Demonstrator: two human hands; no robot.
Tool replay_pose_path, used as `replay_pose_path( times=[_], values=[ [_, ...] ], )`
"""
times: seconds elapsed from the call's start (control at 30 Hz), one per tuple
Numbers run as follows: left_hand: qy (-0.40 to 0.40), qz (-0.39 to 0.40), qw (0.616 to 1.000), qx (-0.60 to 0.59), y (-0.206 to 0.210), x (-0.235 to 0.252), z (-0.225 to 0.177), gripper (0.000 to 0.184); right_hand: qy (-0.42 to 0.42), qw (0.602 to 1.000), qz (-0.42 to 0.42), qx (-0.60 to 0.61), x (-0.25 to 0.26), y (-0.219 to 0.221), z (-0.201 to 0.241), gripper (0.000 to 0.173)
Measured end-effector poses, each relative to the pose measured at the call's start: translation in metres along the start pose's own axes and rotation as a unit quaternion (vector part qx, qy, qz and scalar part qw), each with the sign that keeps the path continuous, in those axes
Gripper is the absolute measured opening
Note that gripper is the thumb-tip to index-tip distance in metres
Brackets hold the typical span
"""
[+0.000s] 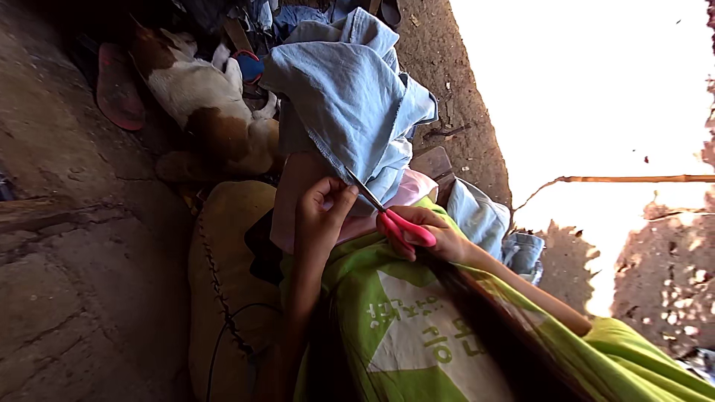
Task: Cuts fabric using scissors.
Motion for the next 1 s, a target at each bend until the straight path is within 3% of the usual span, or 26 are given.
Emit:
replay_pose_path(
  times=[0.23,0.43,0.77,1.0],
  values=[
    [0.019,-0.011,0.999,0.037,0.000,-0.003,-0.008,0.008,0.029,0.992,-0.027,-0.119,0.000,0.001,0.003,0.030],
    [0.008,-0.002,1.000,0.024,0.003,-0.004,-0.004,0.008,0.034,0.996,-0.009,-0.087,0.009,0.000,-0.002,0.050],
    [-0.013,-0.004,1.000,0.013,-0.001,-0.005,-0.001,0.011,-0.022,0.998,-0.001,-0.065,0.001,0.005,0.004,0.044],
    [-0.012,-0.001,1.000,-0.013,-0.001,-0.003,-0.002,0.013,0.006,0.997,-0.012,-0.076,0.008,0.006,0.001,0.046]
  ],
)
Point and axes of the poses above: each hand's wrist, its own x-axis towards the middle knuckle, its own y-axis out of the palm, z = x × y, the point moved 9 cm from there along x, towards the middle knuckle, and after that the axes turned 12 degrees about z, right-handed, at the moved point
